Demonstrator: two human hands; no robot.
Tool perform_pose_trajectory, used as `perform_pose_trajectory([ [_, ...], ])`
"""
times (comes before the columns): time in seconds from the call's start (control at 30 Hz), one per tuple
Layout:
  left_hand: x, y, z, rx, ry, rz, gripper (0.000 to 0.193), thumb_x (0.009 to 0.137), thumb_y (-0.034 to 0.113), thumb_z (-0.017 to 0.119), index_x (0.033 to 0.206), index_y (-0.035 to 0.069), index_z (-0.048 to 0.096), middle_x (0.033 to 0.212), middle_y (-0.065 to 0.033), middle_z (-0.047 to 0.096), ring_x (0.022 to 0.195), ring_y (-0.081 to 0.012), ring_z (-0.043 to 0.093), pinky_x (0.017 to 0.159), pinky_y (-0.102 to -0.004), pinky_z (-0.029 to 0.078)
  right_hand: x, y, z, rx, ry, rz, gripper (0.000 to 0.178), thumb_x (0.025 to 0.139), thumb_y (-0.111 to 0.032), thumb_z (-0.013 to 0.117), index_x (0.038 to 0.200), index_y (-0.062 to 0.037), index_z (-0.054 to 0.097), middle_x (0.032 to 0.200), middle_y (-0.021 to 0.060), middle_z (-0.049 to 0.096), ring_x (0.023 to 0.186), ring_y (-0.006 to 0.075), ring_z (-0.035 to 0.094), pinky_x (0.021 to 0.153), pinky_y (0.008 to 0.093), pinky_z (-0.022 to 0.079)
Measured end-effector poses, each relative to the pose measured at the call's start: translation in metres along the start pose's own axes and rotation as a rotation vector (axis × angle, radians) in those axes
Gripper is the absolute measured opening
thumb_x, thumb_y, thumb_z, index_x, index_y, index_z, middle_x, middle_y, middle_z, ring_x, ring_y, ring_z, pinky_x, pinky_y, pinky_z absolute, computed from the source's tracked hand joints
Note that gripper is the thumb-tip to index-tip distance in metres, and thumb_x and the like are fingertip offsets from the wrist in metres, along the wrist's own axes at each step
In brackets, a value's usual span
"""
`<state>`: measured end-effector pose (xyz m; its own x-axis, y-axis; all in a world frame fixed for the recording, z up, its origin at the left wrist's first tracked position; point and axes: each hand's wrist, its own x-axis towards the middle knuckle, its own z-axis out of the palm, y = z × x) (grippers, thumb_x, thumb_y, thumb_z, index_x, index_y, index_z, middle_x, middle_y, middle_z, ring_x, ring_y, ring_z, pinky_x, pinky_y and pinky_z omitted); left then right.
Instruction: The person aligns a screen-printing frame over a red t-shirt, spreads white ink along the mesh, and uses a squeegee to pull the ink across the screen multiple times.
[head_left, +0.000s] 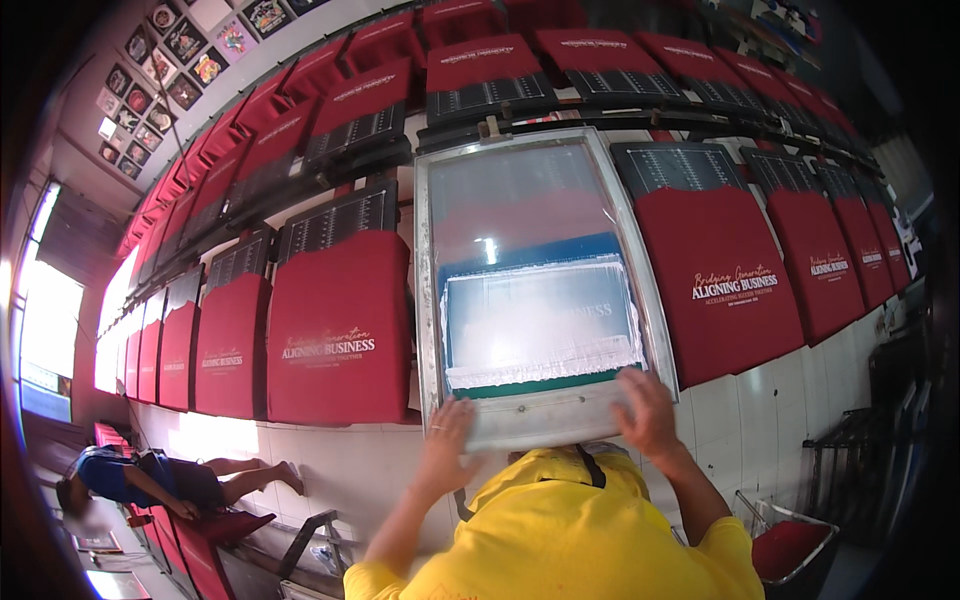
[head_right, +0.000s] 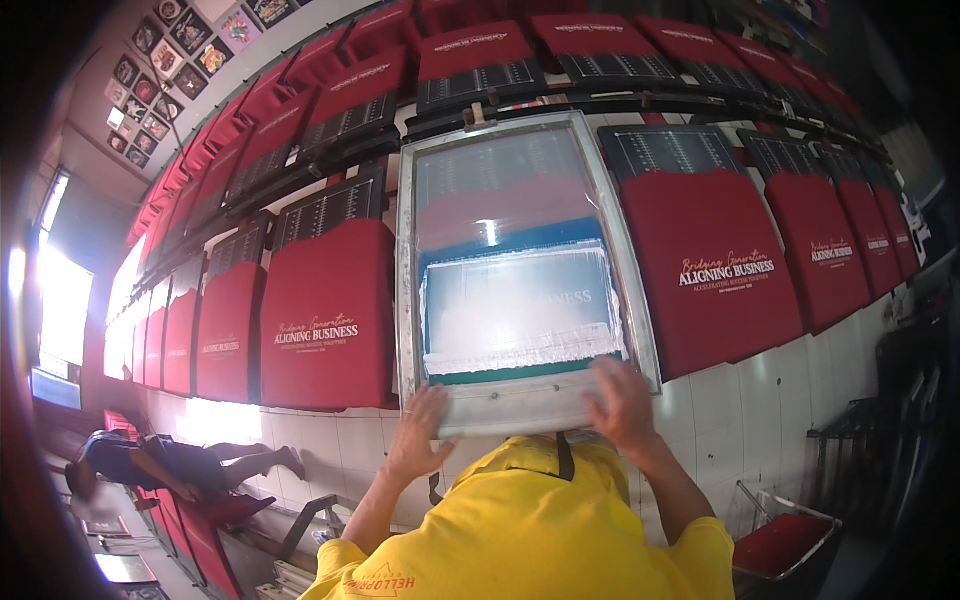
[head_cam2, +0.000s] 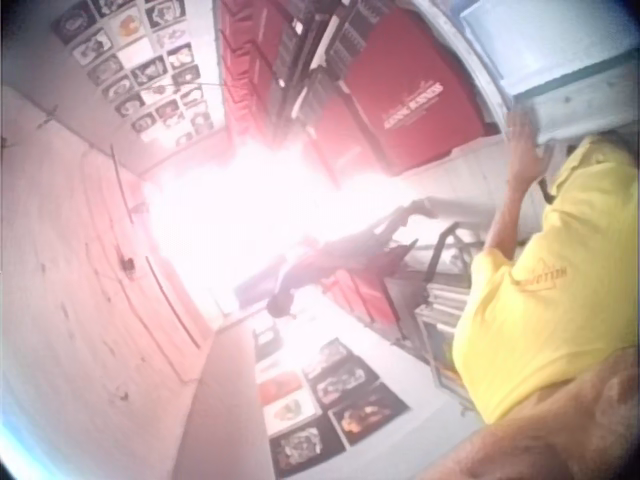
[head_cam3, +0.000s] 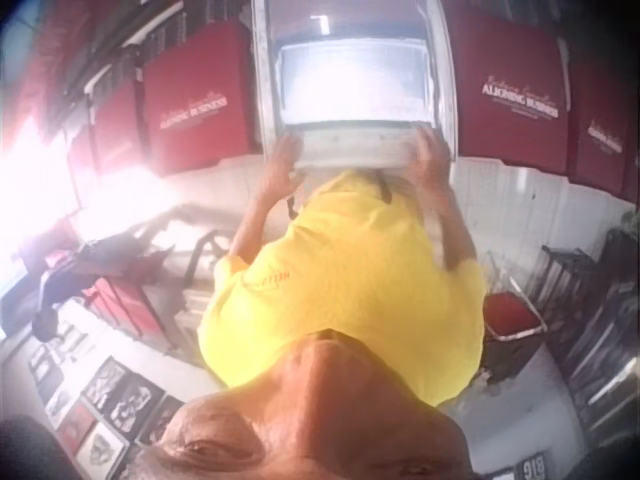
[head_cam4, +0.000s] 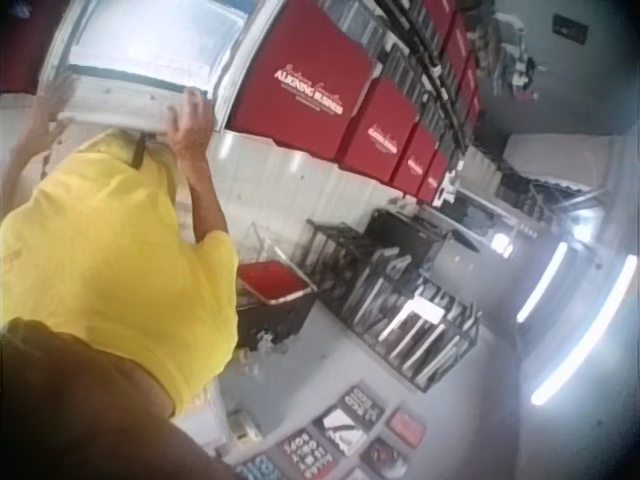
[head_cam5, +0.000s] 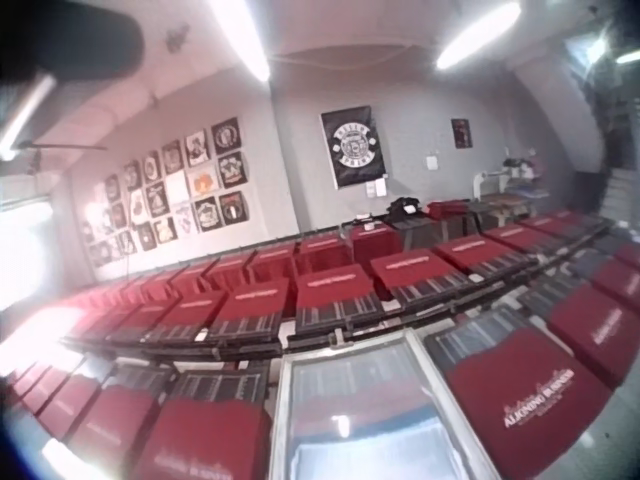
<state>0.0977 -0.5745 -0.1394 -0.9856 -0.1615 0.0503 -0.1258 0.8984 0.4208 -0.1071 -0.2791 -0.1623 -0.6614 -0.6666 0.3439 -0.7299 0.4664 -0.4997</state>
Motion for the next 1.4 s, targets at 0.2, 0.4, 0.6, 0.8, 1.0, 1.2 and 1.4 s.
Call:
perform_pose_trajectory([
  [0.2, 0.003, -0.085, 0.039, -0.224, 0.393, -0.49, 0.037, 0.091, 0.01, 0.053, 0.125, -0.004, 0.056, 0.124, -0.0262, 0.056, 0.114, -0.0399, 0.054, 0.096, -0.0448, 0.044, 0.003, 0.082, 0.013, -0.092, 0.193, 0.427, 0.036, 0.091, -0.012, 0.057, 0.125, 0.003, 0.055, 0.119, 0.0229, 0.06, 0.109, 0.0403, 0.058, 0.093, 0.0449, 0.047],
  [0.4, 0.013, -0.094, 0.044, -0.327, 0.309, -0.71, 0.026, 0.094, 0.016, 0.052, 0.102, -0.004, 0.067, 0.079, -0.0249, 0.063, 0.076, -0.0396, 0.064, 0.07, -0.0428, 0.05, 0.006, 0.118, 0.037, 0.135, 0.281, 0.623, 0.028, 0.091, -0.007, 0.052, 0.114, 0.0054, 0.062, 0.109, 0.0231, 0.066, 0.103, 0.0378, 0.063, 0.092, 0.0409, 0.048],
  [0.6, 0.02, -0.084, 0.033, -0.304, 0.33, -0.712, 0.026, 0.094, 0.017, 0.053, 0.098, -0.003, 0.068, 0.076, -0.0255, 0.062, 0.071, -0.0384, 0.064, 0.064, -0.0404, 0.047, 0.011, 0.117, 0.033, 0.218, 0.33, 0.65, 0.024, 0.09, -0.006, 0.053, 0.107, 0.0066, 0.066, 0.103, 0.0213, 0.069, 0.099, 0.0325, 0.066, 0.09, 0.0364, 0.049],
  [0.8, 0.018, -0.085, 0.03, -0.329, 0.361, -0.675, 0.025, 0.092, 0.018, 0.055, 0.099, -0.002, 0.068, 0.074, -0.0258, 0.061, 0.068, -0.038, 0.062, 0.063, -0.0412, 0.047, 0.012, 0.117, 0.034, 0.234, 0.349, 0.673, 0.023, 0.089, -0.005, 0.055, 0.106, 0.0059, 0.066, 0.101, 0.0202, 0.07, 0.097, 0.0327, 0.067, 0.088, 0.0367, 0.05],
  [1.0, 0.015, -0.088, 0.032, -0.291, 0.35, -0.666, 0.025, 0.093, 0.017, 0.056, 0.099, -0.003, 0.068, 0.075, -0.0246, 0.061, 0.068, -0.0353, 0.062, 0.064, -0.04, 0.047, 0.013, 0.116, 0.04, 0.166, 0.357, 0.648, 0.022, 0.09, -0.006, 0.055, 0.105, 0.0058, 0.066, 0.099, 0.0198, 0.07, 0.096, 0.0329, 0.067, 0.087, 0.0371, 0.05],
  [1.2, 0.013, -0.065, 0.026, -0.216, 0.556, -0.518, 0.025, 0.095, 0.018, 0.056, 0.098, -0.002, 0.071, 0.084, -0.0146, 0.069, 0.067, -0.0228, 0.063, 0.066, -0.0343, 0.049, 0.02, 0.109, 0.023, -0.028, 0.185, 0.525, 0.029, 0.087, -0.01, 0.061, 0.114, 0.0019, 0.063, 0.108, 0.0202, 0.067, 0.103, 0.0376, 0.063, 0.09, 0.0426, 0.049],
  [1.4, -0.017, 0.022, -0.018, -0.95, -0.426, -0.472, 0.028, 0.1, 0.021, 0.052, 0.097, 0.0, 0.07, 0.085, -0.0091, 0.069, 0.077, -0.0137, 0.062, 0.067, -0.0278, 0.049, 0.021, -0.012, -0.005, 0.036, -0.344, -0.175, 0.055, 0.08, -0.018, 0.073, 0.13, -0.0046, 0.055, 0.133, 0.011, 0.056, 0.122, 0.0313, 0.051, 0.097, 0.0442, 0.045],
])
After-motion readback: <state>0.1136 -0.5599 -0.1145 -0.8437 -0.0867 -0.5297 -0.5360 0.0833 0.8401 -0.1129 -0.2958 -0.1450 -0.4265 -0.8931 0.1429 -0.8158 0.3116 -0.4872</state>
